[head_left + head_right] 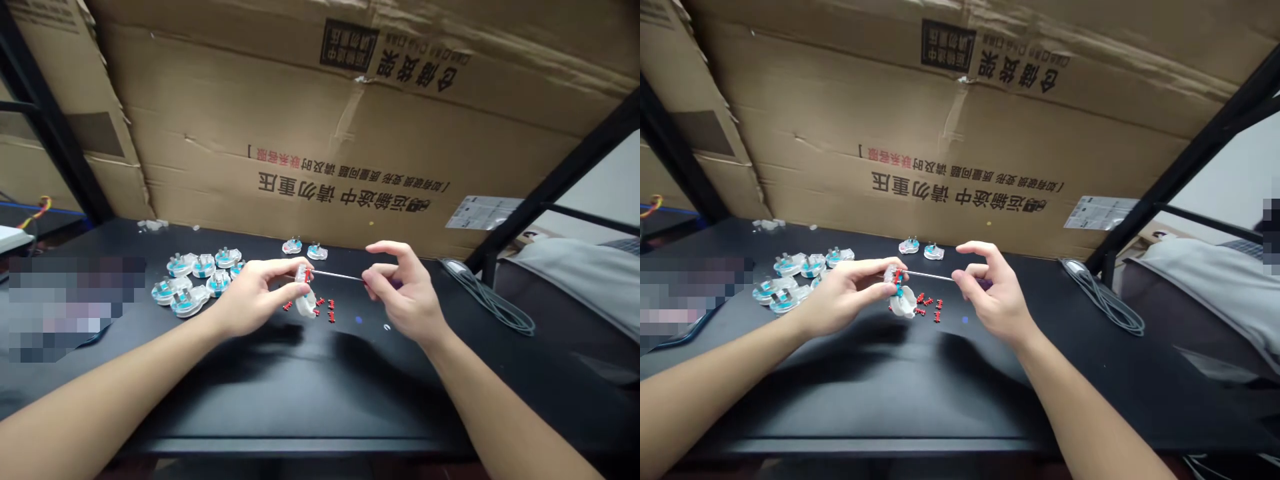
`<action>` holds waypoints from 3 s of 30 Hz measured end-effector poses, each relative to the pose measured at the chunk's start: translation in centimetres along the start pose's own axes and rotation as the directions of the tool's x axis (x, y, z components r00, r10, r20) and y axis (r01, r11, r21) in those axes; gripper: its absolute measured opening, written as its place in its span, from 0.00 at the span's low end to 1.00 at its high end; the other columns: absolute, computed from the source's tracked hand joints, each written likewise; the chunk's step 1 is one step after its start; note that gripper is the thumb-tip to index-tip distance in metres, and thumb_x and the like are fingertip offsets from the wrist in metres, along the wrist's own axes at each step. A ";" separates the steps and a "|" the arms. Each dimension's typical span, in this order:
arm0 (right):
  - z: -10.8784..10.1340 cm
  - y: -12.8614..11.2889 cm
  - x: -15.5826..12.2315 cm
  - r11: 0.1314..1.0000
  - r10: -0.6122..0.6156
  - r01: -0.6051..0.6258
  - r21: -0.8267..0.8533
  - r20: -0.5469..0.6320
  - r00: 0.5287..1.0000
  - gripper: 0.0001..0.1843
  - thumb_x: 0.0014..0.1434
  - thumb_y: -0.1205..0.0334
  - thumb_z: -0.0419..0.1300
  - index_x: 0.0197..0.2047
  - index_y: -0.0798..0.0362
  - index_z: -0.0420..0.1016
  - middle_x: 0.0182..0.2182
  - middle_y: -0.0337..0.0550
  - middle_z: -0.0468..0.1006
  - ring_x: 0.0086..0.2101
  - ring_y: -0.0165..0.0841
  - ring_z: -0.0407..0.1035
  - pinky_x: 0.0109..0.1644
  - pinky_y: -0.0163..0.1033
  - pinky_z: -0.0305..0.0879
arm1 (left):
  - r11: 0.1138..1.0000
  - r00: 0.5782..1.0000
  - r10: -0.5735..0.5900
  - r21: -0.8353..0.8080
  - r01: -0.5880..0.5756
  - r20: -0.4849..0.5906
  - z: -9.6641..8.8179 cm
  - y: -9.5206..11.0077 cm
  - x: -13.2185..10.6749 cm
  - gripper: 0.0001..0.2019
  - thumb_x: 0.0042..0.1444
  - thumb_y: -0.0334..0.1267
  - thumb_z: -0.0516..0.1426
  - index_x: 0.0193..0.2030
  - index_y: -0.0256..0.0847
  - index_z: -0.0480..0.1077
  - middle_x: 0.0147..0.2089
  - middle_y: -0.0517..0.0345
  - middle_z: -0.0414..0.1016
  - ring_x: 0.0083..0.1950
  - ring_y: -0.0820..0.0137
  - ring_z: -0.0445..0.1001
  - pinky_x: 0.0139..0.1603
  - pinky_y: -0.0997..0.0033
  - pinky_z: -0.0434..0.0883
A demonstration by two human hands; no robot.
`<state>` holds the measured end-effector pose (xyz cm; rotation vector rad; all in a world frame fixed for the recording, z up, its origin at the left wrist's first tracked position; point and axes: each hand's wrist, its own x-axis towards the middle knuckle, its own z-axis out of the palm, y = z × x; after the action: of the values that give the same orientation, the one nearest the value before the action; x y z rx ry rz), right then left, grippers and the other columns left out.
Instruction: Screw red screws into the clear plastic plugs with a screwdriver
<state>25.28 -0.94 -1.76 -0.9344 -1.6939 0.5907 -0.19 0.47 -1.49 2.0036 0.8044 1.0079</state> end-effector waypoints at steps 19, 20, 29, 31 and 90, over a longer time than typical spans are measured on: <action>0.3 0.5 -0.4 0.969 -0.247 0.244 -0.044 -0.112 0.963 0.15 0.64 0.64 0.61 0.53 0.45 0.68 0.27 0.33 0.74 0.26 0.29 0.70 0.29 0.36 0.67 | 0.993 0.997 0.059 -0.103 -0.064 -0.052 0.3 0.3 -0.1 0.13 0.60 0.44 0.61 0.47 0.38 0.76 0.41 0.56 0.79 0.41 0.67 0.76 0.45 0.72 0.74; 0.3 0.5 -0.4 0.976 -0.216 0.213 -0.038 -0.100 0.971 0.14 0.65 0.64 0.59 0.53 0.45 0.67 0.25 0.33 0.73 0.24 0.28 0.69 0.27 0.35 0.65 | 0.993 0.997 0.060 -0.100 -0.065 -0.054 0.3 0.3 -0.1 0.13 0.60 0.44 0.61 0.47 0.38 0.76 0.41 0.56 0.79 0.40 0.67 0.77 0.44 0.72 0.74; 0.2 0.5 -0.3 0.978 -0.194 0.194 -0.075 0.002 0.981 0.15 0.64 0.65 0.60 0.53 0.44 0.67 0.32 0.36 0.74 0.31 0.29 0.70 0.32 0.35 0.65 | 0.994 0.994 0.068 -0.084 -0.075 -0.083 0.2 -0.2 -0.1 0.13 0.60 0.44 0.61 0.47 0.39 0.76 0.42 0.56 0.79 0.41 0.67 0.77 0.46 0.72 0.74; 0.0 0.5 -0.2 0.971 -0.196 0.199 -0.129 0.032 0.980 0.15 0.62 0.66 0.61 0.52 0.45 0.69 0.33 0.36 0.74 0.32 0.30 0.69 0.34 0.36 0.66 | 0.995 0.993 0.077 -0.053 -0.083 -0.090 0.2 -0.2 0.0 0.14 0.60 0.44 0.61 0.48 0.38 0.76 0.42 0.56 0.80 0.41 0.66 0.78 0.46 0.71 0.74; 1.3 2.0 0.5 0.914 0.182 -0.046 -0.404 0.306 0.934 0.17 0.66 0.54 0.53 0.35 0.52 0.80 0.29 0.39 0.80 0.28 0.31 0.67 0.35 0.36 0.59 | 0.396 0.973 -0.172 0.915 -0.074 0.153 -2.0 -6.3 11.3 0.20 0.66 0.38 0.56 0.64 0.42 0.65 0.65 0.46 0.66 0.59 0.58 0.71 0.56 0.51 0.73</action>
<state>24.54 0.67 -3.40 -1.2827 -2.1275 0.5199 2.48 13.25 -1.58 2.9207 1.5090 0.1803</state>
